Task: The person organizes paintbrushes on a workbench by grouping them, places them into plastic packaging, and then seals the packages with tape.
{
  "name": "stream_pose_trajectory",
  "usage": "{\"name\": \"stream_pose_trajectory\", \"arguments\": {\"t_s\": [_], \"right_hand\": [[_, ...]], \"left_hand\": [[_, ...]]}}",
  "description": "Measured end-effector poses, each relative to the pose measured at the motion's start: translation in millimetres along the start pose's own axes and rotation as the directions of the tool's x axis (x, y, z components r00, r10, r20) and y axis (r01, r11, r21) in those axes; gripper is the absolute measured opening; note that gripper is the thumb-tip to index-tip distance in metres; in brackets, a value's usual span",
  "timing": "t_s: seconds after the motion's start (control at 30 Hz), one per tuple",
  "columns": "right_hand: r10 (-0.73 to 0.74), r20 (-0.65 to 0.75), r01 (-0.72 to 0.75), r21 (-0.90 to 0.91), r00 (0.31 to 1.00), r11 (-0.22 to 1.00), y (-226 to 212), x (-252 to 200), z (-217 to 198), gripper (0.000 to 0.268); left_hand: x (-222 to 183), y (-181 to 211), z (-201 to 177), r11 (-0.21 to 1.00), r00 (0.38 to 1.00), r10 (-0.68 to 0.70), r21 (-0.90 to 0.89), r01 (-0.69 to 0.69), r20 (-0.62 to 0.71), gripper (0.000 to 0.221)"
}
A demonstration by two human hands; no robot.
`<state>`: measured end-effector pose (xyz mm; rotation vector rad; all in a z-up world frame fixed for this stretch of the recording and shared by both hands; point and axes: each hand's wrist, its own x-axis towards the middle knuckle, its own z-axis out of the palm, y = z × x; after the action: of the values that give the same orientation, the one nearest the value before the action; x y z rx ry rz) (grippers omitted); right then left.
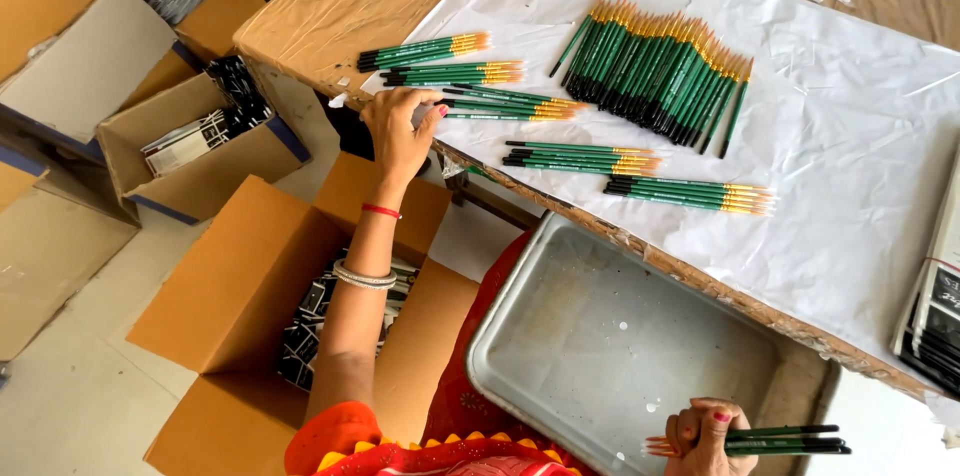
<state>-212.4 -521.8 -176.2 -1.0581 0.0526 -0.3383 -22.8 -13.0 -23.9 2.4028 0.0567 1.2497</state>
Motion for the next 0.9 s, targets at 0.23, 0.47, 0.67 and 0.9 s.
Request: {"name": "stream_pose_trajectory", "arguments": {"t_s": [0.23,0.47,0.67,0.9], "right_hand": [[-0.015,0.118,0.002,0.108,0.993,0.994,-75.8,21.8,17.8,0.045],[-0.311,0.257,0.349,-0.117,0.915,0.93,-147.2,157.1,82.0,0.047],[-0.174,0.24,0.272,-0.478,0.955,0.835,-132.0,222.8,96.3,0.047],[-0.394,0.197,0.426,-0.157,0.898,0.891,-211.3,195.7,12.9,0.047]], "left_hand": [[-51.2,95.6,-30.9,0.955,0.996,0.004,-0.295,-0.031,-0.093,0.01],[-215.2,183.4,-24.7,0.837,-0.028,0.526,-0.511,0.197,0.85,0.049],[-227.8,199.7,-23.7,0.818,-0.291,0.575,-0.551,0.167,0.765,0.046],[-66.1,335.4,9.3,0.556,0.283,0.811,-0.824,-0.108,0.511,0.018]]}}
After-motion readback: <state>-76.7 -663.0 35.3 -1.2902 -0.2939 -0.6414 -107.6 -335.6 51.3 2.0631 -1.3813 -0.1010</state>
